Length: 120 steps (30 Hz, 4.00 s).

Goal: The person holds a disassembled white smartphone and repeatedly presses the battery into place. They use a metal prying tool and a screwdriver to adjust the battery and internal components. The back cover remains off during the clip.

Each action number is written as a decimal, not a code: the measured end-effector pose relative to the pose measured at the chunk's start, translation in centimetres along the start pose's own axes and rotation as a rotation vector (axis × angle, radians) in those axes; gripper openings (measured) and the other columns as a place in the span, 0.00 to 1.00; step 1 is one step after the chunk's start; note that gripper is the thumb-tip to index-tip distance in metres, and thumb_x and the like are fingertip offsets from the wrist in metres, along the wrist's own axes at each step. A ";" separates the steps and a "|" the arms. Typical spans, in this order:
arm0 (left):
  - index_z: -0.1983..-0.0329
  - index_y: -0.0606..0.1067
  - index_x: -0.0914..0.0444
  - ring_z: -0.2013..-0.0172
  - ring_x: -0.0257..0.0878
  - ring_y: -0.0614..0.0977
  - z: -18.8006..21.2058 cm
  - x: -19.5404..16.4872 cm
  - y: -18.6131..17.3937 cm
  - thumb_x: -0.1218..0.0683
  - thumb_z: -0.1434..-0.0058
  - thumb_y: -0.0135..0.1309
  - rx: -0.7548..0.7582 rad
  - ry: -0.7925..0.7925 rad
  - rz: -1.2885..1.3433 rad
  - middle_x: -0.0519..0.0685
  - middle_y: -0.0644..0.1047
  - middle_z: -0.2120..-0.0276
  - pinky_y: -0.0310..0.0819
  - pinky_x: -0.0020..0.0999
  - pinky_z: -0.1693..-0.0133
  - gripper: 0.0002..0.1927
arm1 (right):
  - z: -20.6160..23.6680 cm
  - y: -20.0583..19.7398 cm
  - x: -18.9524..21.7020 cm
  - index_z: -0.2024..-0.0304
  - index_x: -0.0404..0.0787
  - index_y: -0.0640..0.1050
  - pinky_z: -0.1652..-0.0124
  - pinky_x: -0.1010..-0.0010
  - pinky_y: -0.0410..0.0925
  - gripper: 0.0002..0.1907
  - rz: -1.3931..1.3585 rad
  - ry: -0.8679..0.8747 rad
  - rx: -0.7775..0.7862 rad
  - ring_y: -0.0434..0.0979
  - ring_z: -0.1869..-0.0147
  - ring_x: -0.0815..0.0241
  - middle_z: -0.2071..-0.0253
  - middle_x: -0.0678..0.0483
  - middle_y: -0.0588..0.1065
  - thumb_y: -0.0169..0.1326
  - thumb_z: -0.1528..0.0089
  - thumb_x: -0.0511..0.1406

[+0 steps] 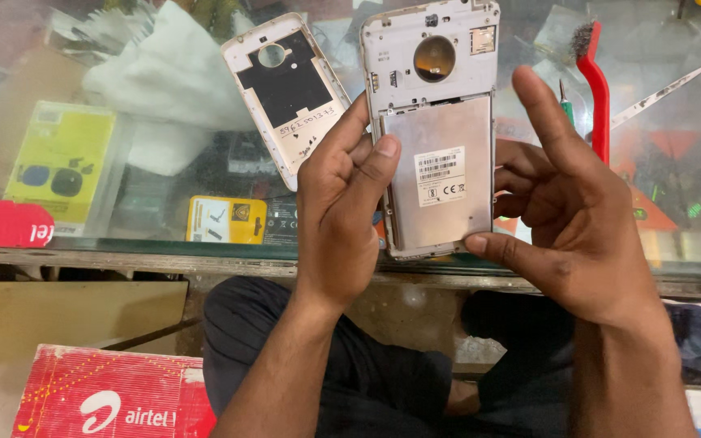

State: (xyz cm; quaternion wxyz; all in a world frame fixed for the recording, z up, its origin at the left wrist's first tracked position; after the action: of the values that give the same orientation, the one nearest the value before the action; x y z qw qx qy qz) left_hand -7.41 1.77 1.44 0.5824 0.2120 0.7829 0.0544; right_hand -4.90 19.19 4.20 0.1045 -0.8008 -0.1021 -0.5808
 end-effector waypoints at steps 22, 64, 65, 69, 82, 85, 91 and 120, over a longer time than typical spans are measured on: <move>0.24 0.63 0.72 0.56 0.36 0.85 -0.1 -0.2 0.5 0.50 0.23 0.45 -0.001 0.000 -0.073 0.58 0.83 0.56 0.80 0.30 0.51 0.30 | -0.2 0.3 0.2 0.29 0.43 0.59 0.48 0.65 0.79 0.51 0.169 0.026 0.012 0.71 0.27 0.54 0.35 0.47 0.69 0.65 0.52 0.20; 0.25 0.59 0.75 0.56 0.39 0.88 -0.1 -1.3 0.7 0.62 0.38 0.59 0.033 0.030 -0.283 0.60 0.83 0.53 0.89 0.31 0.57 0.39 | -0.2 0.1 0.3 0.31 0.49 0.56 0.53 0.65 0.79 0.51 0.065 0.036 -0.044 0.70 0.28 0.51 0.35 0.43 0.68 0.63 0.51 0.19; 0.26 0.58 0.74 0.57 0.39 0.88 -0.1 -1.4 0.7 0.62 0.40 0.59 0.029 0.029 -0.303 0.60 0.83 0.53 0.89 0.30 0.58 0.40 | -0.2 0.1 0.4 0.31 0.49 0.56 0.53 0.65 0.79 0.51 0.071 0.037 -0.047 0.70 0.28 0.51 0.35 0.43 0.68 0.63 0.51 0.18; 0.26 0.58 0.74 0.55 0.39 0.88 -0.1 -1.6 0.8 0.64 0.42 0.60 0.045 0.038 -0.303 0.60 0.81 0.50 0.89 0.30 0.57 0.41 | -0.3 0.1 0.5 0.28 0.48 0.55 0.52 0.65 0.79 0.53 0.077 0.040 -0.054 0.71 0.28 0.51 0.35 0.43 0.69 0.63 0.51 0.18; 0.26 0.59 0.76 0.51 0.41 0.87 -0.1 -1.3 0.7 0.65 0.41 0.61 0.040 0.061 -0.256 0.61 0.81 0.48 0.89 0.33 0.50 0.40 | 0.3 -1.6 -0.6 0.25 0.34 0.54 0.49 0.62 0.79 0.47 -0.077 0.089 -0.066 0.78 0.34 0.46 0.35 0.36 0.73 0.48 0.46 0.13; 0.26 0.60 0.76 0.52 0.41 0.87 -0.1 -1.2 0.7 0.65 0.41 0.60 0.037 0.051 -0.248 0.61 0.81 0.49 0.88 0.33 0.51 0.40 | 0.4 -2.3 -0.9 0.25 0.27 0.57 0.46 0.65 0.77 0.43 -0.337 0.099 -0.070 0.80 0.36 0.44 0.34 0.32 0.73 0.43 0.44 0.14; 0.27 0.60 0.76 0.54 0.40 0.87 -0.2 -1.3 0.7 0.65 0.43 0.60 0.028 0.039 -0.249 0.60 0.81 0.51 0.89 0.32 0.54 0.40 | 0.5 -2.4 -1.2 0.29 0.24 0.63 0.46 0.68 0.76 0.38 -0.195 0.114 -0.100 0.79 0.37 0.49 0.36 0.35 0.74 0.47 0.43 0.13; 0.28 0.61 0.77 0.54 0.40 0.87 -0.3 -1.5 0.8 0.68 0.42 0.60 0.031 0.023 -0.212 0.60 0.82 0.50 0.88 0.32 0.52 0.38 | 0.6 -2.6 -1.5 0.34 0.21 0.68 0.48 0.65 0.80 0.35 -0.094 0.135 -0.141 0.83 0.43 0.49 0.43 0.34 0.77 0.53 0.47 0.14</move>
State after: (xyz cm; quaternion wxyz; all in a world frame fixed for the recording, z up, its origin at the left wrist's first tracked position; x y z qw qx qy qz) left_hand -7.10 1.90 3.09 0.5724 0.1364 0.8084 -0.0173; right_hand -5.56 21.83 2.67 0.0273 -0.7596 -0.0913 -0.6434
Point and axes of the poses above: each hand's wrist, its own z-axis away from the middle knuckle, its own y-axis out of the palm, x = y × z, the point moved 5 cm from there along -z, towards the middle knuckle
